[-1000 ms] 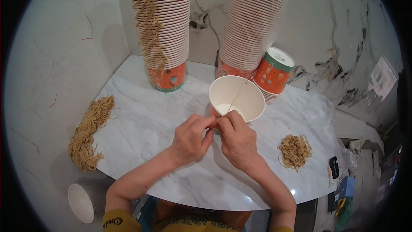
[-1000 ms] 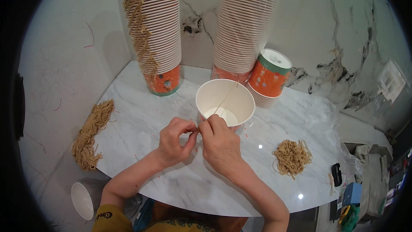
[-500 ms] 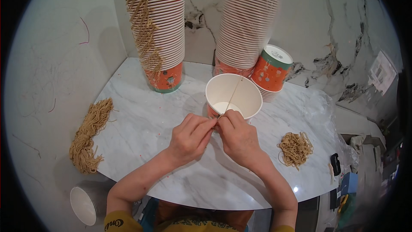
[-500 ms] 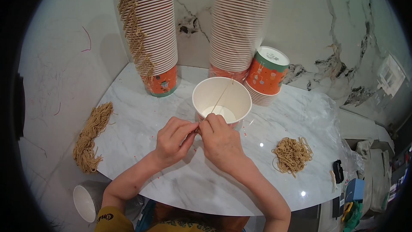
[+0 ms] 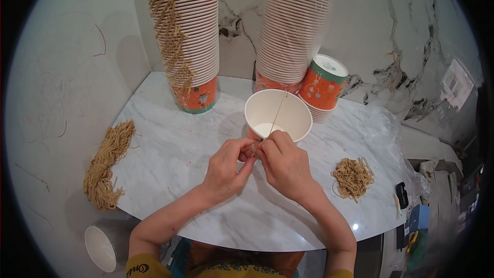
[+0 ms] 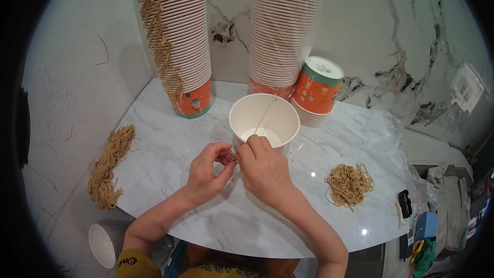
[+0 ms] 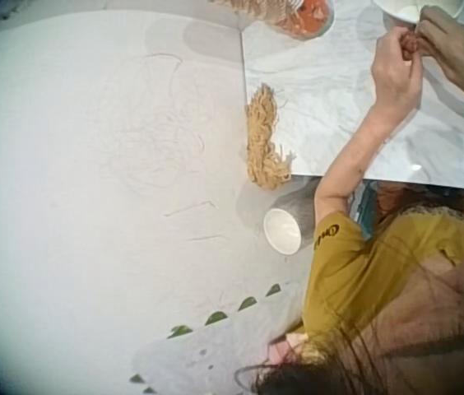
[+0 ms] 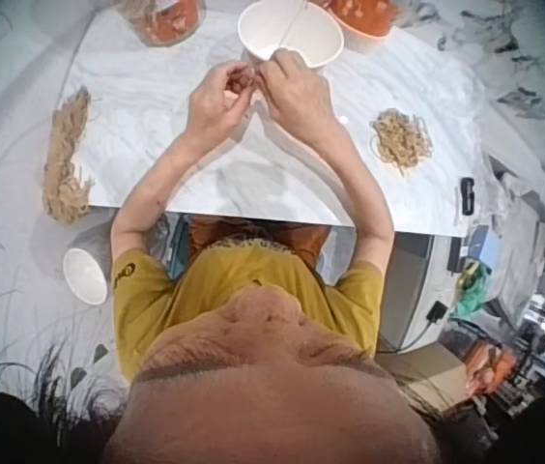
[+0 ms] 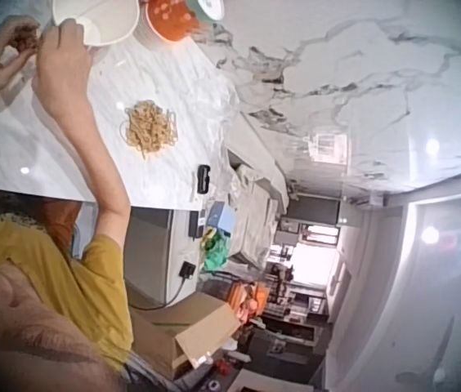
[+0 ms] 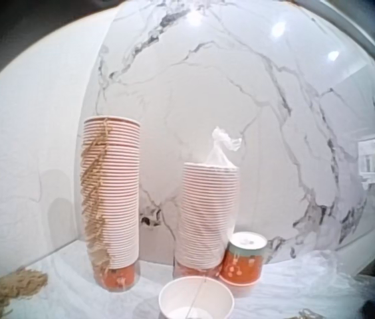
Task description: Attaching elastic bands and twine to paper cups for packaging or display.
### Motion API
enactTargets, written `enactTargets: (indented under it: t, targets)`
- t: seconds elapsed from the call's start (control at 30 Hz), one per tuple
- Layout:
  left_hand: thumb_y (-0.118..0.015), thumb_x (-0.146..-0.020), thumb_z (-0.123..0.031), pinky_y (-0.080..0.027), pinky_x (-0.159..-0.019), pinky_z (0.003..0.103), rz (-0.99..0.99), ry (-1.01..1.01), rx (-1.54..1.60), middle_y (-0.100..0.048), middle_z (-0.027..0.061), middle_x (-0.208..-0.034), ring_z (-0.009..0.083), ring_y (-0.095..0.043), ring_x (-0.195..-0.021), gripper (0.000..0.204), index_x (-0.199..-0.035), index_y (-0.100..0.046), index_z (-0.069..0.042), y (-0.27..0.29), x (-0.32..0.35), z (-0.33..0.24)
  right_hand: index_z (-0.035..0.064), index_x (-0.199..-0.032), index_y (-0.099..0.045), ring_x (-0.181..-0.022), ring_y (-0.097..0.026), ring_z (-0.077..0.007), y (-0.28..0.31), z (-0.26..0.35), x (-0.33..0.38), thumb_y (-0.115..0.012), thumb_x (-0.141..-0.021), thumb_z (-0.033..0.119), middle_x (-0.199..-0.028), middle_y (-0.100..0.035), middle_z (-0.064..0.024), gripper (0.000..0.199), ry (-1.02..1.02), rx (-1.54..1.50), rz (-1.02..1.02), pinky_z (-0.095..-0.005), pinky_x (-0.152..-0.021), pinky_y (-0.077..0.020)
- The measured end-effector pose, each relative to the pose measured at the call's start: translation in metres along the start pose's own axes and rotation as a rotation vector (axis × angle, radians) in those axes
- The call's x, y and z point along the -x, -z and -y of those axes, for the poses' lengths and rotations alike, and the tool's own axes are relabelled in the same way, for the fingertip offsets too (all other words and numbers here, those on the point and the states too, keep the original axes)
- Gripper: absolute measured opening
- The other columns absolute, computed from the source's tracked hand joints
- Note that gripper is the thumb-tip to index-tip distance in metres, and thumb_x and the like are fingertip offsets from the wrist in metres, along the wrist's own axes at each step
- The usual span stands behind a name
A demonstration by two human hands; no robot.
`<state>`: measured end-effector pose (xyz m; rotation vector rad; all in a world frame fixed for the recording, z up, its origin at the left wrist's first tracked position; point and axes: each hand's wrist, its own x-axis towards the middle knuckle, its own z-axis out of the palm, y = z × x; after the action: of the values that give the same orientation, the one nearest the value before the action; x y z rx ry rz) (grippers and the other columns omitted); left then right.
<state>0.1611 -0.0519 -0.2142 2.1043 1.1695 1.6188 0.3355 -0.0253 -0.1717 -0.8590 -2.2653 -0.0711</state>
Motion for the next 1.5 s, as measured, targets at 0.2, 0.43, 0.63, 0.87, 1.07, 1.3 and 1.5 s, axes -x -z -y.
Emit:
enactTargets:
  t: [0.2, 0.43, 0.63, 0.87, 1.07, 1.3, 1.5]
  targets:
    - [-0.069, -0.083, 0.007, -0.057, -0.069, 0.033, -0.033, 0.032, 0.017, -0.064, 0.0128, -0.096, 0.0227, -0.069, -0.079, 0.037, -0.119, -0.059, 0.000, -0.004, 0.001, 0.001, 0.0056, -0.093, -0.065, -0.078, -0.062, -0.0256, -0.013, 0.003, -0.001, -0.074, -0.081, 0.003, -0.087, -0.057, -0.0063, 0.015, 0.033, 0.050, -0.161, -0.0383, -0.056, -0.0494]
    - [-0.068, -0.083, 0.009, -0.056, -0.069, 0.033, -0.102, 0.020, 0.062, -0.064, 0.0129, -0.097, 0.0226, -0.068, -0.079, 0.039, -0.119, -0.060, -0.001, -0.004, 0.000, 0.003, 0.0067, -0.095, -0.067, -0.073, -0.063, -0.0244, -0.017, 0.003, 0.001, -0.073, -0.080, 0.003, -0.089, -0.058, -0.0056, 0.016, 0.004, -0.025, -0.154, -0.0376, -0.054, -0.0488]
    - [-0.068, -0.079, 0.009, -0.054, -0.067, 0.036, -0.097, -0.072, -0.048, -0.064, 0.0129, -0.093, 0.0256, -0.064, -0.079, 0.040, -0.117, -0.061, -0.002, 0.001, -0.003, 0.001, 0.0042, -0.093, -0.063, -0.076, -0.062, -0.0259, -0.012, 0.007, 0.002, -0.070, -0.082, 0.005, -0.090, -0.055, -0.0082, 0.013, -0.041, -0.033, -0.076, -0.0394, -0.056, -0.0490]
    - [-0.070, -0.074, 0.012, -0.052, -0.067, 0.035, -0.101, -0.289, -0.240, -0.066, 0.0104, -0.093, 0.0277, -0.063, -0.079, 0.046, -0.118, -0.061, -0.002, 0.005, -0.007, 0.003, 0.0030, -0.094, -0.061, -0.079, -0.061, -0.0287, -0.008, 0.008, -0.001, -0.069, -0.086, 0.006, -0.091, -0.054, -0.0107, 0.012, -0.021, -0.005, -0.023, -0.0400, -0.058, -0.0502]
    - [-0.071, -0.074, 0.011, -0.052, -0.067, 0.037, -0.088, -0.281, -0.292, -0.066, 0.0104, -0.093, 0.0290, -0.063, -0.081, 0.032, -0.103, -0.067, -0.001, 0.004, -0.008, -0.002, 0.0021, -0.094, -0.061, -0.081, -0.060, -0.0287, -0.002, 0.008, 0.000, -0.069, -0.085, 0.006, -0.092, -0.053, -0.0111, 0.012, -0.026, 0.030, 0.013, -0.0403, -0.059, -0.0506]
    - [-0.072, -0.075, 0.008, -0.052, -0.067, 0.037, -0.081, -0.216, -0.247, -0.066, 0.0094, -0.090, 0.0287, -0.064, -0.078, 0.021, -0.093, -0.066, -0.001, 0.005, -0.008, -0.003, 0.0028, -0.094, -0.061, -0.082, -0.060, -0.0285, 0.000, 0.007, 0.000, -0.069, -0.085, 0.005, -0.092, -0.053, -0.0107, 0.012, -0.025, 0.038, 0.027, -0.0404, -0.059, -0.0506]
    - [-0.069, -0.081, 0.006, -0.052, -0.066, 0.032, -0.001, -0.002, -0.071, -0.065, 0.0083, -0.088, 0.0215, -0.064, -0.074, 0.013, -0.091, -0.065, -0.001, 0.005, -0.005, -0.004, 0.0014, -0.094, -0.062, -0.086, -0.059, -0.0274, -0.002, 0.008, 0.002, -0.070, -0.075, 0.003, -0.092, -0.051, -0.0103, 0.021, -0.002, 0.071, 0.024, -0.0395, -0.059, -0.0510]
